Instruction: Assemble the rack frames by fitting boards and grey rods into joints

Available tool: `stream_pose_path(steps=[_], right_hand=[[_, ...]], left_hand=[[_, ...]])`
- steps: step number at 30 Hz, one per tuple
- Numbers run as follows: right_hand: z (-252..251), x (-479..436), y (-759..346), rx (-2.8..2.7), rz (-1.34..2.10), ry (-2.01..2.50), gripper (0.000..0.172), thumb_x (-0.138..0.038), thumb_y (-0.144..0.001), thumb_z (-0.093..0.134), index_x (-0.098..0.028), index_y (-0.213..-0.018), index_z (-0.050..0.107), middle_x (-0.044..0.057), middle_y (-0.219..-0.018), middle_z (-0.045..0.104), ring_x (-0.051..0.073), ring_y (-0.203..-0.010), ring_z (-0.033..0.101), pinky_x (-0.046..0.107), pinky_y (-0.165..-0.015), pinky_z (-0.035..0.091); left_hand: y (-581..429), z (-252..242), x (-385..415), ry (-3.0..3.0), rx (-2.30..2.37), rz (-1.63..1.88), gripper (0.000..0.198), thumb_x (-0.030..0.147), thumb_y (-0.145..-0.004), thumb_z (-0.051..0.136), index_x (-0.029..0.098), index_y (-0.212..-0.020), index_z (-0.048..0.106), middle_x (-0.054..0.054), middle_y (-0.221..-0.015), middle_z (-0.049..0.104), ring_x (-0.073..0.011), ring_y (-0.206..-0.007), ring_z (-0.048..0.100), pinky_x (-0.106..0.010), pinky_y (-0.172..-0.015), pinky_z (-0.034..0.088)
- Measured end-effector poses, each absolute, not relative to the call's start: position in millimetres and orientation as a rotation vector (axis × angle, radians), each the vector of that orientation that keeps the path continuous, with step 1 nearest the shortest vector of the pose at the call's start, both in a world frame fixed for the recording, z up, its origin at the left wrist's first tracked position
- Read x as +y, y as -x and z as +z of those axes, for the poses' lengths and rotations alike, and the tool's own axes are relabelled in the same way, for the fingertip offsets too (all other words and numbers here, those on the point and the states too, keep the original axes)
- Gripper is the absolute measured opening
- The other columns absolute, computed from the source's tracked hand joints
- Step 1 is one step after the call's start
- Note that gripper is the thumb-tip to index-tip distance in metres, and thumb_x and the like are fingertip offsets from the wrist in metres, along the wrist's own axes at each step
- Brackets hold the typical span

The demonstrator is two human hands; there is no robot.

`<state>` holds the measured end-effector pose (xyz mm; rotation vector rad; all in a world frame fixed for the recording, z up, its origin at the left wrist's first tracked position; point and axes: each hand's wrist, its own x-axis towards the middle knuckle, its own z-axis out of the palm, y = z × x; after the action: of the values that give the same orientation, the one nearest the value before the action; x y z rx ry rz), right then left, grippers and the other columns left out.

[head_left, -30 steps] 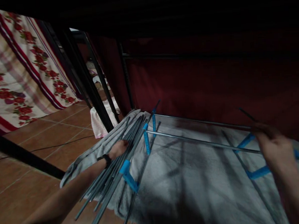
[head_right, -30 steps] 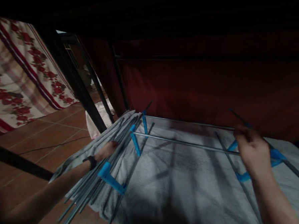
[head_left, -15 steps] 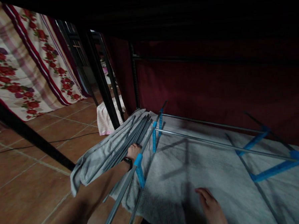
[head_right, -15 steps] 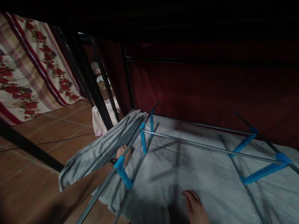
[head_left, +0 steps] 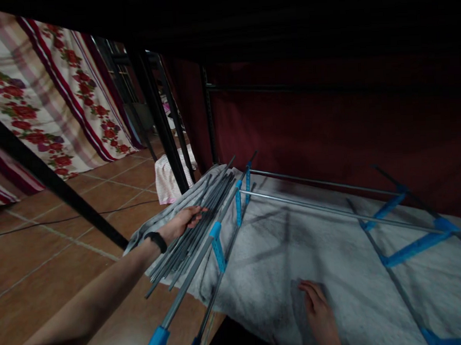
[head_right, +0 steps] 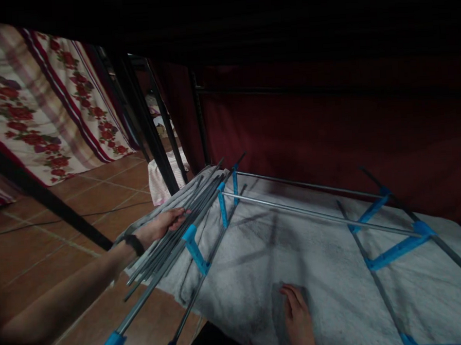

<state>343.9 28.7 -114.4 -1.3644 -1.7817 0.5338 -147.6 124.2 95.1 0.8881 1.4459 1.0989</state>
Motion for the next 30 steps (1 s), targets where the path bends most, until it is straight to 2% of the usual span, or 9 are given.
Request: stream_pose_path(steps=[4,10,15,18,23,25,27,30], right_hand=[[-124,31,-346,-1.810,0.512,1.329,0.031,-0.028,-0.092,0.044,-0.022,-0.107,0.071,0.011,-0.116,0.071,0.026,-0.108,0.068,0.046,-0.098,0.055],[-127,33,-348,-1.854,0.479,1.300,0.031,-0.028,-0.093,0.043,-0.022,-0.109,0.070,0.010,-0.118,0.071,0.026,-0.109,0.067,0.045,-0.099,0.054],[-128,31,-347,-1.866,0.469,1.281,0.032,-0.028,-0.094,0.042,-0.021,-0.110,0.068,0.012,-0.119,0.070,0.027,-0.110,0.067,0.046,-0.100,0.053],[-130,31,-347,-1.850,0.484,1.270,0.032,-0.027,-0.093,0.043,-0.021,-0.111,0.069,0.012,-0.120,0.070,0.027,-0.112,0.066,0.046,-0.100,0.053],[-124,33,-344,-1.786,0.563,1.239,0.030,-0.025,-0.089,0.047,-0.021,-0.106,0.072,0.012,-0.117,0.071,0.027,-0.111,0.067,0.045,-0.102,0.051],[-118,34,-343,-1.736,0.630,1.236,0.030,-0.026,-0.086,0.049,-0.022,-0.103,0.074,0.011,-0.115,0.072,0.026,-0.109,0.068,0.044,-0.102,0.051],[-110,35,-342,-1.638,0.720,1.254,0.031,-0.027,-0.084,0.050,-0.023,-0.101,0.075,0.010,-0.112,0.074,0.026,-0.108,0.068,0.044,-0.101,0.052],[-101,36,-342,-1.391,0.848,1.300,0.028,-0.033,-0.080,0.056,-0.023,-0.098,0.076,0.009,-0.104,0.076,0.027,-0.100,0.070,0.044,-0.095,0.053]], left_hand=[[151,110,92,-0.844,1.313,1.182,0.025,0.028,-0.091,0.058,0.009,-0.105,0.066,0.002,-0.064,0.050,-0.0064,-0.044,0.034,-0.018,-0.039,0.025],[144,125,64,-0.756,1.071,1.226,0.031,0.014,-0.085,0.065,0.008,-0.116,0.067,-0.004,-0.076,0.059,-0.0090,-0.057,0.049,-0.019,-0.051,0.040],[140,147,52,-0.832,0.951,1.205,0.031,0.012,-0.084,0.067,0.009,-0.115,0.068,-0.006,-0.082,0.061,-0.0049,-0.053,0.040,-0.016,-0.045,0.032],[134,163,44,-0.903,0.962,1.193,0.030,0.020,-0.087,0.067,0.010,-0.115,0.068,-0.006,-0.082,0.061,-0.0036,-0.050,0.035,-0.016,-0.042,0.027],[104,214,21,-1.200,1.192,1.120,0.031,0.037,-0.087,0.069,0.014,-0.108,0.068,0.003,-0.065,0.052,-0.0036,-0.045,0.028,-0.015,-0.040,0.021],[89,239,1,-1.469,1.442,1.060,0.033,0.046,-0.087,0.066,0.017,-0.102,0.070,0.000,-0.066,0.056,-0.0080,-0.050,0.043,-0.016,-0.044,0.031],[75,255,-30,-1.819,1.746,0.953,0.032,0.051,-0.085,0.064,0.022,-0.097,0.072,-0.004,-0.081,0.068,-0.0166,-0.068,0.061,-0.022,-0.056,0.046],[52,246,-84,-2.110,2.206,0.649,0.035,0.053,-0.089,0.050,0.031,-0.103,0.074,-0.006,-0.084,0.073,-0.0254,-0.068,0.067,-0.032,-0.059,0.050]])
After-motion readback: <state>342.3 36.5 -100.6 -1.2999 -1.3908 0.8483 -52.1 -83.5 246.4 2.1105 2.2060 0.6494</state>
